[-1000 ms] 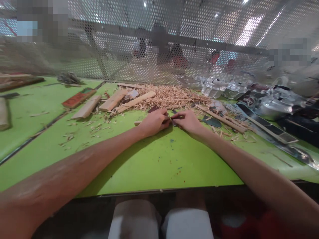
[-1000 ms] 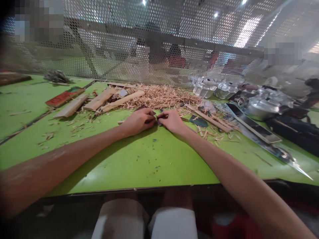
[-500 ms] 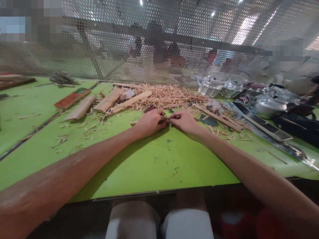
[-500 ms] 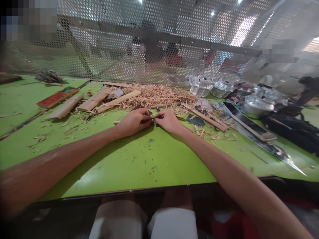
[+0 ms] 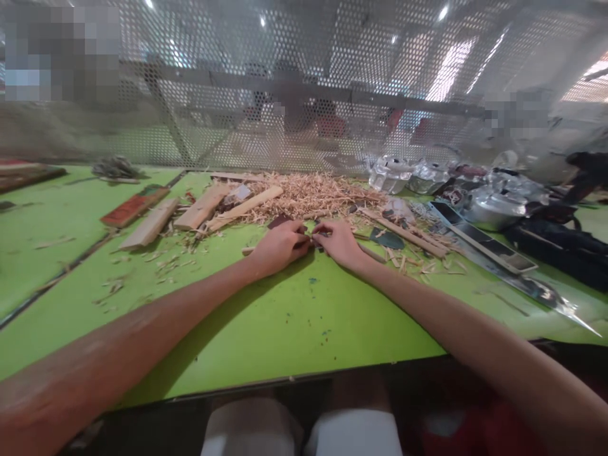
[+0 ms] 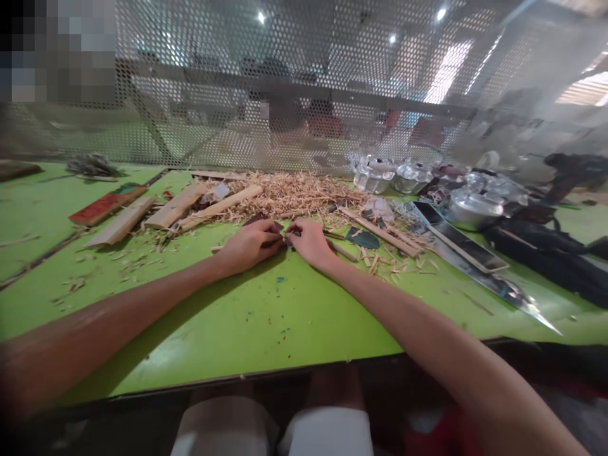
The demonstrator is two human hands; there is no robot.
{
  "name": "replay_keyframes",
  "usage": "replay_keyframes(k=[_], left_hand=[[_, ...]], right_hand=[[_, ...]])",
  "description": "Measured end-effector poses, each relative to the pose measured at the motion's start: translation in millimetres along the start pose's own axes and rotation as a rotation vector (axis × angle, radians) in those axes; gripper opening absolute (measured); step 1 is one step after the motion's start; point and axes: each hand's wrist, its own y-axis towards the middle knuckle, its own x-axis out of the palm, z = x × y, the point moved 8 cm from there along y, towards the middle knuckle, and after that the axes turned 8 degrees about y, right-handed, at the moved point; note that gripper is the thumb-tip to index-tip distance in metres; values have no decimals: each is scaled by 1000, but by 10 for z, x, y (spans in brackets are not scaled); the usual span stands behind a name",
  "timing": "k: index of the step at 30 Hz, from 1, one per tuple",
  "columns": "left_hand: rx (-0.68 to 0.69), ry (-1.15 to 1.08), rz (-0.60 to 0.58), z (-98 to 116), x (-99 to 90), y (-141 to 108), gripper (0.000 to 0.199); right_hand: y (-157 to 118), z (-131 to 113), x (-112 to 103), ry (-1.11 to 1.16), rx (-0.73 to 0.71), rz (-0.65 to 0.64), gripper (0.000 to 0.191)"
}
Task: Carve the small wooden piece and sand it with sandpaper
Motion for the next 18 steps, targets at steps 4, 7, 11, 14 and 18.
replay_keyframes(k=[4,7,11,14,18], left_hand=[[6,28,18,46,-2,-3,26],[22,68,8,97,3,-3,29],[9,104,-16,149,-15,-12,26],[-4,142,-29,187,-40,-17,30],[-21,176,-45,210,-53,-8,30]], right_hand=[[43,-22,-6,-38,5,-18,16],[70,-26,3,-42,30,-62,19],[63,-6,5,12,23,-84,17],[13,-6,-15,81,-10,-67,14],[-34,-41,-23,133,-32,-69,14]])
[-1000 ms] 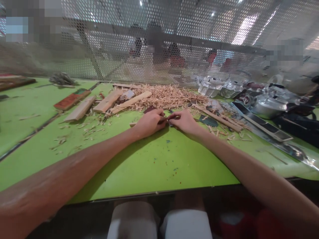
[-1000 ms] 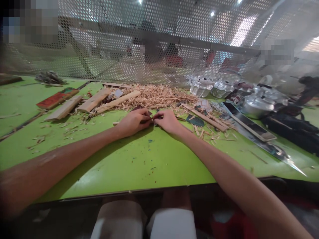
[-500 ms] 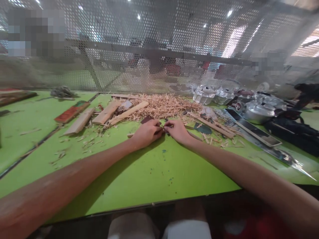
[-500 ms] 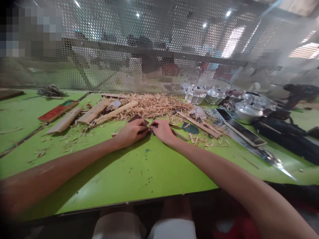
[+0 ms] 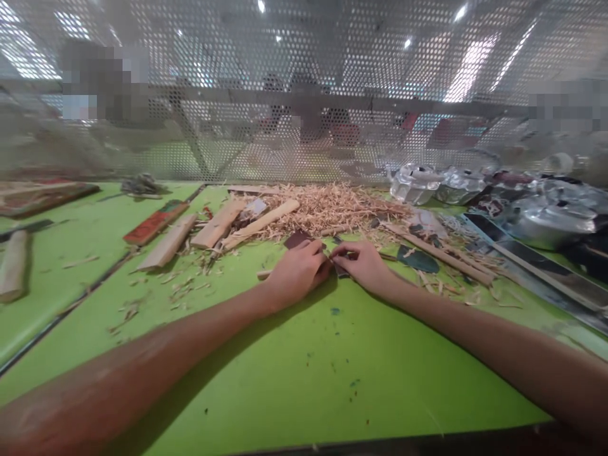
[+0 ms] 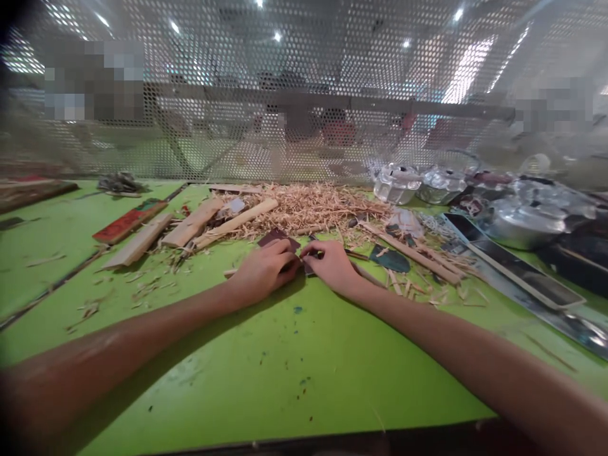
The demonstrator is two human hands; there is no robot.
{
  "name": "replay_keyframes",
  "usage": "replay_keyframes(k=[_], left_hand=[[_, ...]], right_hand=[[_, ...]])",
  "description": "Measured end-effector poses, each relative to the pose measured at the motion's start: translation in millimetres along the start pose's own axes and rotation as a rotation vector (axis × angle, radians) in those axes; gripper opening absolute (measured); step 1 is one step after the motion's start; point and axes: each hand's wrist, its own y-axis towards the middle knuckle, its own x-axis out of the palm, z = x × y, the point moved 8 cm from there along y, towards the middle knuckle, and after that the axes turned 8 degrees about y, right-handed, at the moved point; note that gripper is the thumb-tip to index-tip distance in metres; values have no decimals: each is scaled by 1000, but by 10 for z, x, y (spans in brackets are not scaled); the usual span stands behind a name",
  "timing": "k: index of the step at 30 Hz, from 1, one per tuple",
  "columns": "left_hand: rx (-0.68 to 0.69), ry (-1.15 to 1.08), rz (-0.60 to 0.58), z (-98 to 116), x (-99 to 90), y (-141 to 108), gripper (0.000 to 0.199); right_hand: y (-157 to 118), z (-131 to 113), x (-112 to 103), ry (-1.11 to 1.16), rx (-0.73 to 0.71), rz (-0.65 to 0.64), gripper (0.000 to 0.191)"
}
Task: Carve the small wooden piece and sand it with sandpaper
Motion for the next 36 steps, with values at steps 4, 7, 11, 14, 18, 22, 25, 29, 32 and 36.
replay_keyframes(k=[4,7,11,14,18,22,25,29,32,36], left_hand=[[18,19,-21,15,11,7,28],[17,51,-44,20,15,13,29],[25,77,-67,54,-10,33,30],[3,76,-101,54,-7,48,31],[-18,65,-107,45,-6,48,30],[6,49,-101,64,-5,42,26],[14,46,-89,66,-16,42,24],[1,71,-76,43,-26,35,24],[-5,87,-60,23,-32,25,27],[61,48,-40,53,-40,12,28]], right_hand=[[40,4,19,-9,54,13,16],[57,-13,3,-30,37,44,18],[60,2,3,4,29,25,17],[110,83,19,25,116,33,20],[182,71,22,-79,86,99,21],[159,85,45,-2,54,87,19],[141,114,54,26,72,61,20],[149,73,37,-11,43,45,23],[154,68,59,-9,64,-9,19],[169,5,-4,-69,10,68,21]])
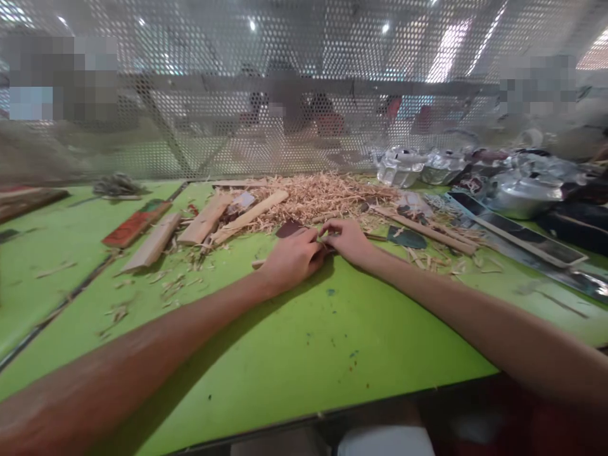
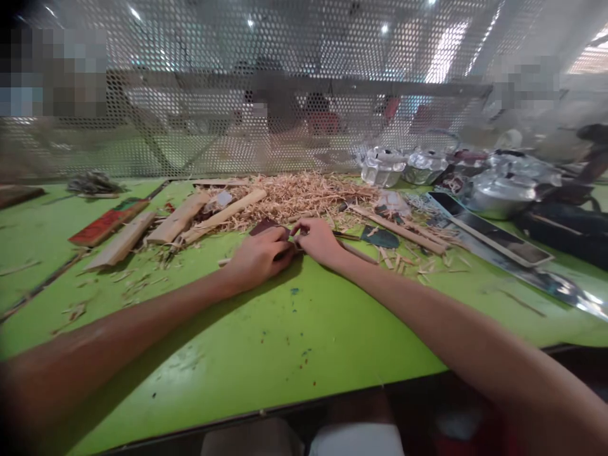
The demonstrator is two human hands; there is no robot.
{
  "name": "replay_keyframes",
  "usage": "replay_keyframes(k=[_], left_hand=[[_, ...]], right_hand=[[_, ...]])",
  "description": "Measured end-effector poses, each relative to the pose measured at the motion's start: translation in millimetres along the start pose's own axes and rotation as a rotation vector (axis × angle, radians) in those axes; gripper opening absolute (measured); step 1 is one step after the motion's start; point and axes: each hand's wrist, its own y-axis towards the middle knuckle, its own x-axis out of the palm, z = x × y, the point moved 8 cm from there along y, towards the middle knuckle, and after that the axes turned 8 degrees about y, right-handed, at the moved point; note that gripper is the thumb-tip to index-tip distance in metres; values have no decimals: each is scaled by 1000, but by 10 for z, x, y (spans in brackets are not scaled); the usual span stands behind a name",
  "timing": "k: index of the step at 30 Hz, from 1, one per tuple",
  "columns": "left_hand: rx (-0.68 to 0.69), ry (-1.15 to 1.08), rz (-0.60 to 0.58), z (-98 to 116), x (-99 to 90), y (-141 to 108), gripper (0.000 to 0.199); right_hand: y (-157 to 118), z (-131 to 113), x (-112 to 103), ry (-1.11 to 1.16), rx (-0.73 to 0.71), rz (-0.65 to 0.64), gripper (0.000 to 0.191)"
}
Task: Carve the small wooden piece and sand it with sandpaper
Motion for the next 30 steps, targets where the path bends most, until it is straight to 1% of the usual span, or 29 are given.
replay_keyframes(k=[2,4,6,8,9,11,12,14,16,18,19,21,23,24,26,28,30], left_hand=[[-9,-10,11,-14,-11,-5,27],[-32,-19,7,-33,-13,-6,26],[-36,-33,-5,-34,-9,-3,26],[-34,-41,-12,-31,-9,-1,27],[-37,-41,-13,-32,-9,0,27],[-48,-34,-16,-43,-6,-1,28],[-51,-30,-19,-48,-2,-2,29],[-41,-32,-21,-48,8,-2,32],[-21,-50,-12,-43,14,-2,34],[-12,-70,1,-46,16,-4,33],[-16,-76,4,-52,19,-5,33],[-39,-78,-1,-72,25,-6,32],[-52,-80,-14,-83,29,-3,32],[-47,-84,-20,-79,29,0,31],[-22,-94,-21,-63,24,5,27],[-7,-96,-10,-56,16,4,27],[-19,-88,2,-65,12,0,28]], right_hand=[[4,-17,29,-4,-25,-32,21],[4,5,71,8,-5,-80,20],[8,24,60,-22,14,-60,20],[6,-3,23,-75,-13,-10,21],[1,-26,18,-87,-34,-5,20],[-16,-52,39,-54,-49,-46,20],[-25,-51,61,-25,-37,-83,19],[-36,-41,77,-4,-4,-112,20],[-33,-59,49,-66,-10,-69,23],[-34,-104,20,-156,-52,-18,25],[-40,-129,18,-181,-78,-13,26],[-63,-156,53,-167,-112,-70,25],[-85,-150,81,-142,-104,-129,24],[-88,-145,76,-151,-96,-129,24],[-85,-149,41,-204,-91,-82,24],[-90,-178,26,-255,-117,-50,25],[-114,-211,54,-258,-159,-82,26]])
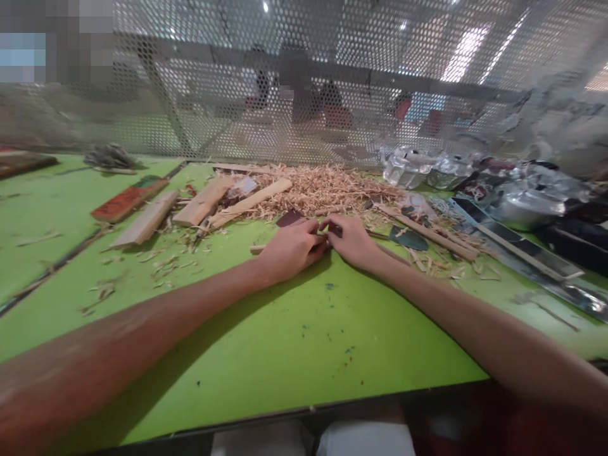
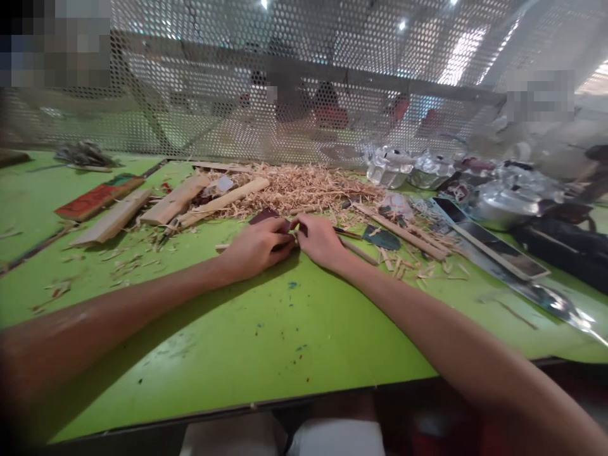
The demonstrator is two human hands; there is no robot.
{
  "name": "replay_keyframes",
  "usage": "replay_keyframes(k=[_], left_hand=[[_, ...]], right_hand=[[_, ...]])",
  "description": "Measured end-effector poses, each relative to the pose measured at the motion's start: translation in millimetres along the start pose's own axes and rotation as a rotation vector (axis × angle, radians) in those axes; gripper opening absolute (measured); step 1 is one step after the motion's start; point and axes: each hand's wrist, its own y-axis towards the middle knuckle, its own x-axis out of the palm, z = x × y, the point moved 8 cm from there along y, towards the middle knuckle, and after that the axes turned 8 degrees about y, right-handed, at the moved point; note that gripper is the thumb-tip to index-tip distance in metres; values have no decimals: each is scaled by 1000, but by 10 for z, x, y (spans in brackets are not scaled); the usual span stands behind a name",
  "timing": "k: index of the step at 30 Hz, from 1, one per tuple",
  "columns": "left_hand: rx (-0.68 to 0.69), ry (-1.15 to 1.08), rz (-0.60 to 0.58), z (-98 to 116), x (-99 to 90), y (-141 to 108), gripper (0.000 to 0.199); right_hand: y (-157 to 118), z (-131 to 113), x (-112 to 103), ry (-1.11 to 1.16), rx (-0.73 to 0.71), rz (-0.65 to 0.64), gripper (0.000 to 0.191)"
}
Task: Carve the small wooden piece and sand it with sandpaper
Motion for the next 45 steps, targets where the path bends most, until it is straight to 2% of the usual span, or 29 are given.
replay_keyframes(k=[4,8,14,18,24,27,33,37,42,45], left_hand=[[-20,34,-13,-5,13,-1,31],[15,5,-7,11,9,7,29],[-17,-14,-5,-58,47,0,29],[-6,-34,23,-60,45,-1,26],[-12,-43,1,-70,50,-3,27],[0,-62,11,-76,45,-10,26],[-5,-86,13,-106,50,-17,25],[-5,-88,7,-103,54,-14,25],[-9,-91,5,-104,42,-11,27],[4,-111,12,-96,34,-6,26]], right_hand=[[-41,-21,18,-7,-43,-29,27],[-28,19,-16,-83,10,48,27],[-56,-52,12,-59,-10,19,22],[-25,-20,-6,-151,60,63,28],[-51,-108,29,-166,7,27,25],[-42,-60,37,-191,59,33,24],[-39,-30,54,-127,-13,48,24],[-14,29,41,-129,36,77,23],[-32,-26,43,-73,2,81,23],[-20,-1,41,-115,39,86,24]])
